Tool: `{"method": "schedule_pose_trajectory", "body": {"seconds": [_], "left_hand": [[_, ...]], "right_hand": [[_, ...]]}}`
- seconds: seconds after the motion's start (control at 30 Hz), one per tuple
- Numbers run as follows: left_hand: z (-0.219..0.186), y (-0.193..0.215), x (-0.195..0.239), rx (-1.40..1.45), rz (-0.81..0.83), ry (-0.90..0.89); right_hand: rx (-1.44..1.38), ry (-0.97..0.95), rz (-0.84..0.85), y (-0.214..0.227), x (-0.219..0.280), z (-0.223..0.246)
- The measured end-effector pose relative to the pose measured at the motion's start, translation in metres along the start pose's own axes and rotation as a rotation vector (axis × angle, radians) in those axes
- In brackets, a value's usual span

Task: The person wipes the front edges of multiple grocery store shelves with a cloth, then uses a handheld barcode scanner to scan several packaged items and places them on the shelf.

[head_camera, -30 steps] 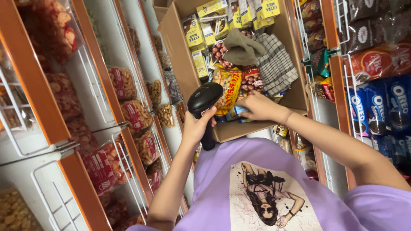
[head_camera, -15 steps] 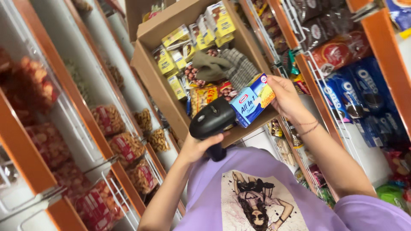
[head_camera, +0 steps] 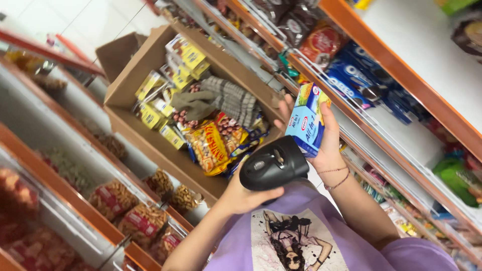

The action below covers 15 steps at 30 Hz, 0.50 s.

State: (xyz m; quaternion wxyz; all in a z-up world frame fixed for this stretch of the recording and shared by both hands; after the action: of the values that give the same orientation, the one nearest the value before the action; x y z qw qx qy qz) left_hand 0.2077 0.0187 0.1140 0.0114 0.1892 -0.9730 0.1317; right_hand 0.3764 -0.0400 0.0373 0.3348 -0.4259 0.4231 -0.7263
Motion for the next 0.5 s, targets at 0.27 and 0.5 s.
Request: {"method": "schedule_pose_trajectory", "body": {"seconds": [0.27,0.5], "left_hand": [[-0.026,-0.063,-0.021,-0.49,0.026,-0.173],[-0.009,-0.129,-0.025,-0.531,0.18,-0.231]], "right_hand": [[-0.256,0.191,0.009,0.023,0.06,0.07],[-0.257,0.402,-0.056,0.049,0.125,0.128]]}}
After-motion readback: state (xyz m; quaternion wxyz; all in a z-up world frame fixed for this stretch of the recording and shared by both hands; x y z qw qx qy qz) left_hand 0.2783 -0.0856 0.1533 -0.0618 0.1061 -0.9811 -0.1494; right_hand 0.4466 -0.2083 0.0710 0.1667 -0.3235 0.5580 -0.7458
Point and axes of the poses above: each hand's wrist, its own x-axis away from the middle knuckle, its own y-axis out of the back of the hand, z = x × y, the point moved 8 cm from there along -x, towards the middle knuckle, and after that the axes turned 2 degrees about -x, right-handed, at the moved point
